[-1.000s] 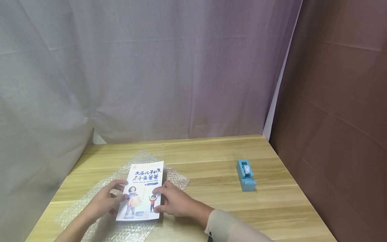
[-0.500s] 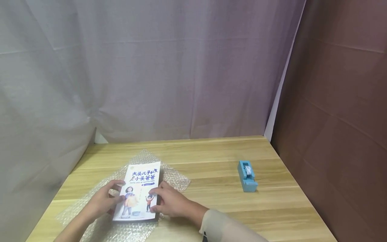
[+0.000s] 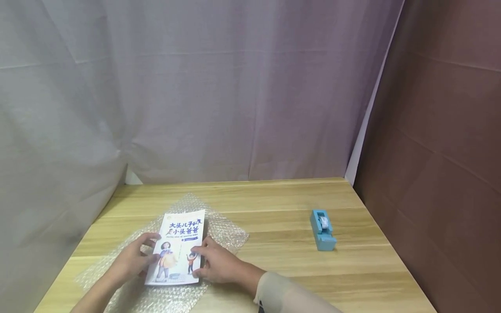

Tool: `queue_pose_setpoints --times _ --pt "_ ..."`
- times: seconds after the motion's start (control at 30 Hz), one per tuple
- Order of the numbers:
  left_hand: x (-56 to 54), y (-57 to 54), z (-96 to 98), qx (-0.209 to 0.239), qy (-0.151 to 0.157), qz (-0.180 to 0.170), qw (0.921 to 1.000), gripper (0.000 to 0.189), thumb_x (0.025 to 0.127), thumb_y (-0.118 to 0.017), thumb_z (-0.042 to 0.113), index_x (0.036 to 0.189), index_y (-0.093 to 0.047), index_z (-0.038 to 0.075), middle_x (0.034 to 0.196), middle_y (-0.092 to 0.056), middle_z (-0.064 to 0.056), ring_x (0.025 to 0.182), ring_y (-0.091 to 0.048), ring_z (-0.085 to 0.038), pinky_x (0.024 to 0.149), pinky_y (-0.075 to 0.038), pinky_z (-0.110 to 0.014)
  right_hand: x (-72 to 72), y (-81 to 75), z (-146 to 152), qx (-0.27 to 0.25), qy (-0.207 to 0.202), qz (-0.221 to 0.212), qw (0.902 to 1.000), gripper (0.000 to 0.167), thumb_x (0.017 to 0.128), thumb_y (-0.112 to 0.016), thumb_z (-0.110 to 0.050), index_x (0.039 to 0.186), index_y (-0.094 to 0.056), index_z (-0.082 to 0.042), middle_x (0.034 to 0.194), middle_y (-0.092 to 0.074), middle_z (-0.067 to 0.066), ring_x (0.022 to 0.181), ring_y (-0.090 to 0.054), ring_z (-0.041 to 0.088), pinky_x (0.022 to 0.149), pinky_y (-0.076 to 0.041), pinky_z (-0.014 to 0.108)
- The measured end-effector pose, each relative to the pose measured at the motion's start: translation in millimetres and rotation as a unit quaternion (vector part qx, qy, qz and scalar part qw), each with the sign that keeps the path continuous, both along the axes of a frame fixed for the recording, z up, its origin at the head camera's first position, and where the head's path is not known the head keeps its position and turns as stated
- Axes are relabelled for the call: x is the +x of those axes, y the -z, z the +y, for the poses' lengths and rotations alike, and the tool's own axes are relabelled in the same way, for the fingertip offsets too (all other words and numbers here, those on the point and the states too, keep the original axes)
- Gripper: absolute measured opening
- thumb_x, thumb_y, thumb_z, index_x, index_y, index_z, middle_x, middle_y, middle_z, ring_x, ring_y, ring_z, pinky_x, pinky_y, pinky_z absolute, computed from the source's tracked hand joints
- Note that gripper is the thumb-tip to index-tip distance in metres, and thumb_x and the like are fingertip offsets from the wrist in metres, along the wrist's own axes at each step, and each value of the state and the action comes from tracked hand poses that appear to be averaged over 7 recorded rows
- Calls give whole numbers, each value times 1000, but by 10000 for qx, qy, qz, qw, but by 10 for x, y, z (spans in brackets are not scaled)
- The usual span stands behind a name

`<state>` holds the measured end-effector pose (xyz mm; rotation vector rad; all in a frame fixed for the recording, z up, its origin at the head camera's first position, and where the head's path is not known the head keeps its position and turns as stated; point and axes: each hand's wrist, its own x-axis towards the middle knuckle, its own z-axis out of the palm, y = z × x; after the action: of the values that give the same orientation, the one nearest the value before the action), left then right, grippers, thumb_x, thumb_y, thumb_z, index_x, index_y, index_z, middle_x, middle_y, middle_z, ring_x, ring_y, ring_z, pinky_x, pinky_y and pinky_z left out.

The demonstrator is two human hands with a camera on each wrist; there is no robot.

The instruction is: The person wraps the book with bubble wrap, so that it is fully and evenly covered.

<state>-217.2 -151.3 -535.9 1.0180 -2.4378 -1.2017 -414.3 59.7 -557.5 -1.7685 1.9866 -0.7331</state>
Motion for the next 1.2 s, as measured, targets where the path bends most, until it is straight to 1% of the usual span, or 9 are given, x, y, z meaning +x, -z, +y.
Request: queue_pose_setpoints --times 0.33,0.57,0.73,0.83,0.93,1.0,1.1,1.17,1.2 --pt "12 41 -27 -308 16 34 9995 59 96 -76 0 152 -58 3 131 -67 -18 81 -69 -17 55 -61 -34 5 45 -14 5 -39 317 9995 71 100 -83 -35 163 -55 -19 146 -57 2 77 -55 -10 68 -53 11" --pt "33 49 -46 -314 -23 61 9995 60 95 -75 -1 152 -59 3 130 -67 -18 84 -69 -17 56 -61 -34 1 70 -17 -74 -164 452 9988 69 102 -81 -36 164 -55 -20 148 -59 1 78 -54 -10 71 -52 11" --pt "34 79 -73 -389 -31 -19 9992 60 93 -75 -1 151 -59 2 131 -67 -20 86 -69 -19 57 -61 -33 5 81 -24 -38 -193 535 9984 68 102 -80 -38 163 -55 -21 145 -60 1 77 -53 -9 70 -50 12" --pt "30 109 -97 -777 23 -172 9968 57 91 -77 0 147 -63 0 129 -68 -22 89 -68 -22 64 -61 -34 11 84 -40 -67 -196 591 9980 66 102 -80 -37 162 -57 -19 142 -60 0 76 -52 -9 69 -50 11" --pt "30 129 -108 -1328 101 -365 9904 53 89 -80 4 140 -68 -1 128 -69 -21 98 -71 -28 81 -64 -47 24 84 -53 -58 -193 635 9978 64 102 -80 -35 160 -59 -17 142 -58 1 76 -51 -9 69 -50 10" --pt "19 135 -116 -1612 149 -519 9854 51 88 -80 6 138 -70 0 126 -70 -18 101 -71 -30 90 -63 -55 36 77 -52 -19 -180 662 9976 63 102 -81 -35 158 -60 -15 145 -55 2 77 -54 -8 71 -52 11" --pt "3 125 -118 -1831 217 -683 9805 50 88 -81 7 137 -72 0 121 -71 -15 106 -72 -33 99 -61 -62 53 78 -40 -5 -120 847 9963 62 101 -81 -37 156 -61 -14 150 -51 5 97 -65 0 89 -60 17" --pt "-9 118 -124 -1901 258 -797 9782 51 88 -81 8 137 -71 0 119 -71 -13 105 -72 -32 97 -61 -62 57 82 -31 -32 -82 1066 9943 63 101 -80 -40 157 -61 -16 157 -48 8 120 -67 13 103 -62 27" --pt "-10 112 -124 -1927 278 -826 9774 51 87 -81 8 137 -72 0 118 -71 -12 105 -72 -32 98 -61 -62 55 87 -29 -57 -63 1239 9923 65 102 -80 -43 158 -60 -18 162 -46 9 131 -64 20 111 -61 35"
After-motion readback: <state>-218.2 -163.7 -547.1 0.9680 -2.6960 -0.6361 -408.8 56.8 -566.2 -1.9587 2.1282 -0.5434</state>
